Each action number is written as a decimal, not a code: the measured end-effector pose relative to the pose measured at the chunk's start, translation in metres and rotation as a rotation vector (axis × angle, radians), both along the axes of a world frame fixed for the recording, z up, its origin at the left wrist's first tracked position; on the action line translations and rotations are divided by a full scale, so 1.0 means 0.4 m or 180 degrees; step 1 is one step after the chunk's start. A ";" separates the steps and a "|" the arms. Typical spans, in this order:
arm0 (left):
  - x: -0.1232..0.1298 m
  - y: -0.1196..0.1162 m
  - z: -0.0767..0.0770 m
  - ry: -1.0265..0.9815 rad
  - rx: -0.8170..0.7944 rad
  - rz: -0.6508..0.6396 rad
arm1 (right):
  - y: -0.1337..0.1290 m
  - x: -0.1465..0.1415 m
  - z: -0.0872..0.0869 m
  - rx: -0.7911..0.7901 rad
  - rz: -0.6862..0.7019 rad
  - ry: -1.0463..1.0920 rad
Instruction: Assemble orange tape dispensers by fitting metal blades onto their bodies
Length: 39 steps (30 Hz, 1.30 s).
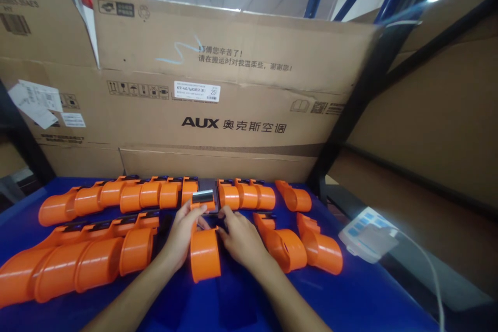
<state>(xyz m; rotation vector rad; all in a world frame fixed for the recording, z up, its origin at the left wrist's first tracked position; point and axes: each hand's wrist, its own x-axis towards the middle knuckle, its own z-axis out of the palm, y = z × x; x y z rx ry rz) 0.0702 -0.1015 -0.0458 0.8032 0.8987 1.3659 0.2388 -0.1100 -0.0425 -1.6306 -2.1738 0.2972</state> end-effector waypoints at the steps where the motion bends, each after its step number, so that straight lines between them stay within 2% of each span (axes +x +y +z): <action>1: 0.000 0.001 -0.001 0.0044 0.0019 0.0008 | 0.002 0.003 0.002 0.0022 0.0032 0.0165; 10: 0.001 -0.003 -0.012 0.0470 0.0304 -0.0089 | -0.002 0.008 0.045 0.1121 -0.0234 0.2082; 15: 0.002 -0.004 -0.013 0.0556 0.0403 -0.0118 | -0.014 -0.010 0.044 0.1074 0.0022 0.2572; 19: 0.002 -0.007 -0.004 0.0529 0.0401 -0.0113 | -0.012 -0.011 0.038 0.1012 0.0203 0.2430; 24: 0.003 -0.015 0.013 0.0495 0.0454 -0.0150 | -0.010 0.002 0.042 0.1091 0.0235 0.1883; 27: 0.002 -0.020 0.019 0.0465 0.0468 -0.0202 | -0.011 0.008 0.040 0.0934 0.0286 0.1604; 39: 0.004 -0.024 0.020 0.0532 0.0537 -0.0210 | -0.019 0.005 0.046 0.1128 0.0416 0.1411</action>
